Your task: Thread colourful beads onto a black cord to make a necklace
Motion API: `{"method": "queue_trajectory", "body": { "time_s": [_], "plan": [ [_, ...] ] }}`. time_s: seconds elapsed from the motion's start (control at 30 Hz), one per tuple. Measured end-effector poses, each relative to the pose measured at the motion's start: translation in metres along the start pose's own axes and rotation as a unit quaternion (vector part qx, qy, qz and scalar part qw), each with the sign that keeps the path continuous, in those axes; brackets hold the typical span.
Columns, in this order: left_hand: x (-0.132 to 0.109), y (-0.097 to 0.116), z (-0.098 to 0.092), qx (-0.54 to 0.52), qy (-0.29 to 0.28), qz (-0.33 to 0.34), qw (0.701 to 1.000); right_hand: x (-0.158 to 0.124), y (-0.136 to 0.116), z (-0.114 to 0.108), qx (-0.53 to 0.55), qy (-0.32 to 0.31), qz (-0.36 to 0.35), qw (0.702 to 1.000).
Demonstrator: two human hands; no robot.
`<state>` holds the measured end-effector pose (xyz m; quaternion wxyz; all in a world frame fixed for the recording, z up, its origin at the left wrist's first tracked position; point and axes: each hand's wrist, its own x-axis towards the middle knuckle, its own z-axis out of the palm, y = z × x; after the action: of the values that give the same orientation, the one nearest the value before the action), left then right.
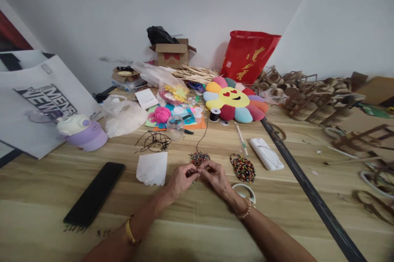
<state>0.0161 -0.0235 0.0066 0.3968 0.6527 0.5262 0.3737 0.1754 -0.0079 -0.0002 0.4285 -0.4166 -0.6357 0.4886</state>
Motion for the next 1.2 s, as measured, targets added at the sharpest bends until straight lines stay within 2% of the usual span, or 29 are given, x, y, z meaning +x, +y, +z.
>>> {"method": "queue_trajectory", "body": {
  "time_s": [0.17,0.33,0.83,1.1,1.2],
  "plan": [
    [-0.0009,-0.0006,0.0055,0.022,0.026,0.002,0.999,-0.0006,-0.0004,0.0001,-0.014,0.005,-0.016,1.0],
    [-0.0016,-0.0003,0.0055,0.056,0.021,0.015,0.998,-0.0007,0.0004,-0.0002,-0.022,-0.001,-0.028,0.999],
    [-0.0026,-0.0013,0.0029,0.059,0.008,0.052,0.997,-0.0007,-0.0003,-0.0017,-0.027,-0.004,-0.053,0.998],
    [-0.0024,-0.0016,0.0039,0.067,0.033,0.051,0.996,-0.0007,0.0,-0.0007,-0.014,0.01,-0.026,1.0],
    [-0.0018,-0.0023,0.0039,0.063,0.042,0.057,0.995,-0.001,0.0002,-0.0009,-0.024,0.007,-0.047,0.999]
  ]
}}
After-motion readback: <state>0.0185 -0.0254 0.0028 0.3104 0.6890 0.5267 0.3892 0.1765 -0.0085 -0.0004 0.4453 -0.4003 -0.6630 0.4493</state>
